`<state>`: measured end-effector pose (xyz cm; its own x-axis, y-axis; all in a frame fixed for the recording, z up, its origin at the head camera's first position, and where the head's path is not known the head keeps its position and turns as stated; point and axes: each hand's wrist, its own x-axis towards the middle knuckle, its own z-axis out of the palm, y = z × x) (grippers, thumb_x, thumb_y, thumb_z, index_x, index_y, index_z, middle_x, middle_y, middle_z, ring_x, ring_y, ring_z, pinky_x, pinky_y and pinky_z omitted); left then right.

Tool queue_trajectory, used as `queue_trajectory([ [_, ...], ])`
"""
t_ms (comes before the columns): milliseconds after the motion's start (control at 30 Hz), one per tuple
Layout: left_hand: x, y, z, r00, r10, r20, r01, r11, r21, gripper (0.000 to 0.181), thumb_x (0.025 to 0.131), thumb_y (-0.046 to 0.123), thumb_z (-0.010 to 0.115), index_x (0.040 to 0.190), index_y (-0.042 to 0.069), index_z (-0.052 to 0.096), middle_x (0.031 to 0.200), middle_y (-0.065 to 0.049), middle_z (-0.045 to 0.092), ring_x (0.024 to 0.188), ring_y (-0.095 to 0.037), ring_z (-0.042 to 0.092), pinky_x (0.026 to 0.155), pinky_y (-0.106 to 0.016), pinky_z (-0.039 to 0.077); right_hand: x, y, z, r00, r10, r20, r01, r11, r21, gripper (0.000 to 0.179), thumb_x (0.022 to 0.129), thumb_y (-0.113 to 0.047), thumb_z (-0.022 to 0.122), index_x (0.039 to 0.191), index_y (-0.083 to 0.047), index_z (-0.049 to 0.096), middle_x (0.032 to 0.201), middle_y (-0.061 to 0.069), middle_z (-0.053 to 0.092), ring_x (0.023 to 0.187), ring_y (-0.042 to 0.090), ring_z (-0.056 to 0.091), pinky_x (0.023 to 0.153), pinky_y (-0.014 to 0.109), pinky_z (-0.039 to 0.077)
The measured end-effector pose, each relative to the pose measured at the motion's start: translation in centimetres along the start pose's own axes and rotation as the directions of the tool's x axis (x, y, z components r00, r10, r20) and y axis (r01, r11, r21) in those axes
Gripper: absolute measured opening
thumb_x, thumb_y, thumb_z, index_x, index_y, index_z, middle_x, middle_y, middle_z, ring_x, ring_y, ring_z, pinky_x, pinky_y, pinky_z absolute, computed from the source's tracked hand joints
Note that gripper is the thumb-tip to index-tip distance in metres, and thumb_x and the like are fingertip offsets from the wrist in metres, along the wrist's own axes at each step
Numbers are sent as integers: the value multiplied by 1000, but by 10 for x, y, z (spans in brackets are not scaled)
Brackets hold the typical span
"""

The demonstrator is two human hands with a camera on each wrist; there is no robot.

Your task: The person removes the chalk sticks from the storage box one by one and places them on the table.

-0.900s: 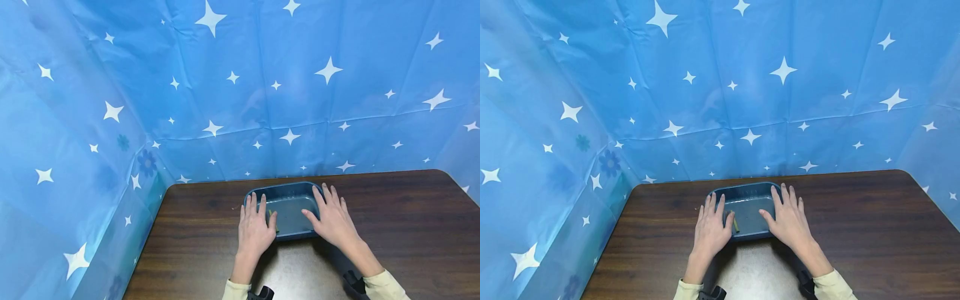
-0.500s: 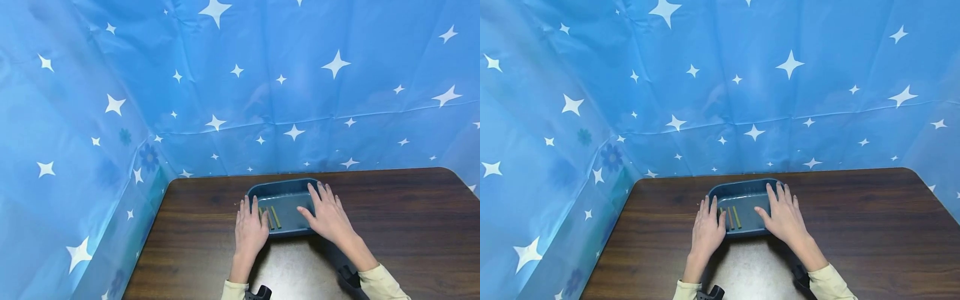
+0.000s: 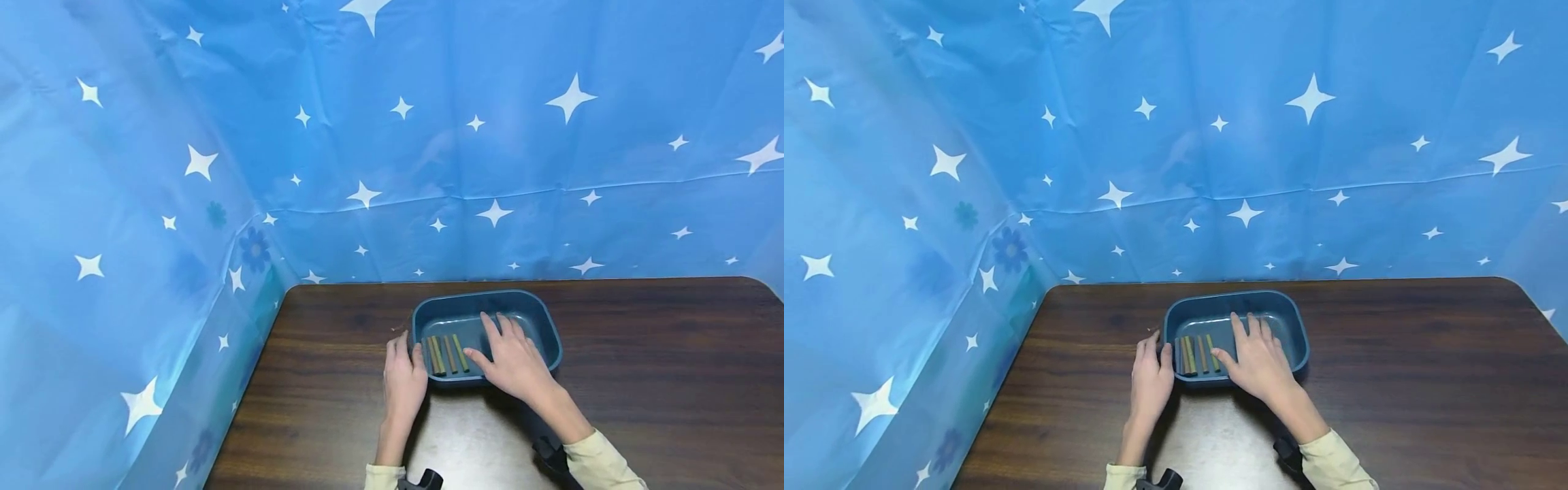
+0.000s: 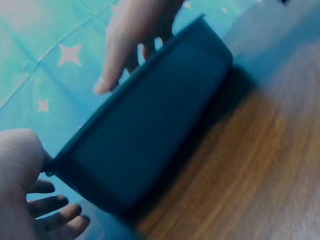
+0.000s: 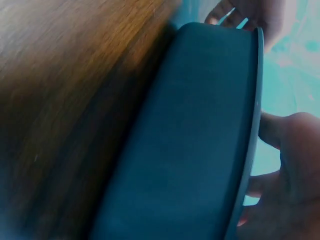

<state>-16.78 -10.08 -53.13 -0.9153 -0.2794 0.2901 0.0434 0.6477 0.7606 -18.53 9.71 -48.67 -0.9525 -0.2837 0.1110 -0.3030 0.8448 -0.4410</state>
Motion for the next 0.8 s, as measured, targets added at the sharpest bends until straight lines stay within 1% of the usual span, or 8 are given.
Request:
queue_trajectory([
  [100,2,-2,1,999,-48,7,48,988,-149,31,101,9,61,127,-7,64,110,-17,62,93,-29,66,82,-46,54,4,-2,4,1000,14,12,-14,1000,9,73,101,-39,65,152,8,41,143,40,46,131,57,46,99,69,45],
  [267,5,-5,-1,986,-155,59,166,919,-358,25,96,3,65,119,-7,65,99,-12,61,82,-20,63,73,-31,51,14,-5,12,1000,25,7,-26,993,115,59,100,-27,69,141,12,52,132,37,55,119,52,57,92,63,51],
  [300,6,-5,-2,981,-180,76,195,901,-387,25,96,2,65,119,-7,65,98,-11,61,81,-20,62,71,-29,51,16,-6,13,1000,25,7,-26,989,145,55,100,-24,70,138,12,54,129,35,57,117,51,59,91,61,52],
  [367,7,-2,-6,964,-234,122,264,852,-453,26,97,1,63,121,-10,63,98,-11,59,79,-20,60,64,-27,51,21,-7,16,1000,26,14,-29,979,201,49,98,-19,72,134,12,58,126,32,61,112,47,62,89,58,53],
  [533,7,0,-9,919,-309,243,393,703,-593,32,100,2,58,129,-13,55,98,-10,55,74,-17,55,52,-25,51,31,-8,22,997,48,60,-63,959,277,42,95,-10,74,129,11,62,121,28,66,106,41,65,84,53,55],
  [600,7,-4,-8,909,-317,271,417,663,-622,33,101,5,58,130,-11,54,100,-9,54,74,-17,55,52,-24,52,35,-9,23,995,56,80,-77,955,285,41,94,-9,75,128,11,62,119,27,66,104,39,65,82,51,56],
  [667,6,-5,-8,900,-326,291,436,633,-639,34,102,7,59,131,-9,54,102,-9,54,74,-16,55,53,-24,52,38,-10,25,993,67,98,-93,952,292,41,94,-8,75,128,11,62,118,27,67,99,36,65,79,49,55],
  [800,5,-7,-8,893,-322,314,449,589,-672,34,102,8,59,132,-8,53,103,-9,55,73,-15,56,53,-22,51,44,-12,27,988,86,129,-121,950,288,43,93,-7,76,129,11,62,116,26,67,90,30,64,75,46,54],
])
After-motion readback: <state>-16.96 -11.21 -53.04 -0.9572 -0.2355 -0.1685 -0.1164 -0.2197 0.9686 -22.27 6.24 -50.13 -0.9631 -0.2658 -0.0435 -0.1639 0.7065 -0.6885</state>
